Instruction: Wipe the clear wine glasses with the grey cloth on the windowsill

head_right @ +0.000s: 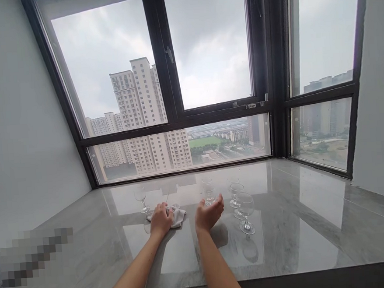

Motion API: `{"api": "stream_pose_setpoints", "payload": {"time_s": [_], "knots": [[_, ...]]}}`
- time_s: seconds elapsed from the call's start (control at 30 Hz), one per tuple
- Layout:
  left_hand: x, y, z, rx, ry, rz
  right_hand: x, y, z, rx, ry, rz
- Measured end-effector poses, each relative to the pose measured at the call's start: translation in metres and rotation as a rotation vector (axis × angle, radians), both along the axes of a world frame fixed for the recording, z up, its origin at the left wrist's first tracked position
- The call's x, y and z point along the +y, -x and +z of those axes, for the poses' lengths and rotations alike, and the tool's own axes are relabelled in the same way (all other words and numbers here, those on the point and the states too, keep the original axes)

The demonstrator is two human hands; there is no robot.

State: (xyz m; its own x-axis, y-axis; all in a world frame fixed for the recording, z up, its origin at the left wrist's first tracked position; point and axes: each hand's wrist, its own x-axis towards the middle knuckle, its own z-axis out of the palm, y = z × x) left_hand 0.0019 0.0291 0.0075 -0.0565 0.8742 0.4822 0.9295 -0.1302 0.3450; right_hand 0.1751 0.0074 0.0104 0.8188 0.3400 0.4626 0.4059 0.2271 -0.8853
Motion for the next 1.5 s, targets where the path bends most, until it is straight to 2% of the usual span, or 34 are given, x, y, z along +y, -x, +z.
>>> {"api": "stream_pose_setpoints", "payload": {"time_s": [0.1,0.23,0.3,0.4,0.57,0.67,0.73,0.87,0.97,1.27,1.5], "knots": [[-0.003,-0.002,0.002,0.014,-0.049,0.044,-0.009,0.005,0.005,-0.169,-0.070,-0.071],[-0.007,0.000,0.006,-0.063,-0.136,0.196,-0.016,0.014,0.006,-0.416,-0.176,0.041],[-0.005,0.004,0.009,-0.208,-0.107,0.359,-0.015,0.018,0.004,-0.523,-0.186,0.177],[0.001,0.013,0.009,-0.417,-0.052,0.562,-0.009,0.022,-0.003,-0.624,-0.088,0.447],[0.014,0.022,0.002,-0.482,-0.079,0.583,0.006,0.026,-0.027,-0.652,0.131,0.934],[0.020,0.022,-0.001,-0.462,-0.040,0.558,0.011,0.026,-0.037,-0.593,0.197,1.113],[0.024,0.021,-0.002,-0.442,-0.031,0.548,0.010,0.026,-0.036,-0.572,0.232,1.126],[0.033,0.025,-0.005,-0.440,-0.075,0.567,0.002,0.026,-0.026,-0.643,0.318,0.993],[0.040,0.034,-0.005,-0.450,-0.048,0.566,-0.002,0.025,-0.020,-0.712,0.356,0.932],[0.048,0.050,0.007,-0.403,0.124,0.487,-0.001,0.023,-0.022,-0.703,0.345,0.914],[0.037,0.056,0.003,-0.390,0.089,0.439,0.005,0.025,-0.024,-0.720,0.302,0.888]]}}
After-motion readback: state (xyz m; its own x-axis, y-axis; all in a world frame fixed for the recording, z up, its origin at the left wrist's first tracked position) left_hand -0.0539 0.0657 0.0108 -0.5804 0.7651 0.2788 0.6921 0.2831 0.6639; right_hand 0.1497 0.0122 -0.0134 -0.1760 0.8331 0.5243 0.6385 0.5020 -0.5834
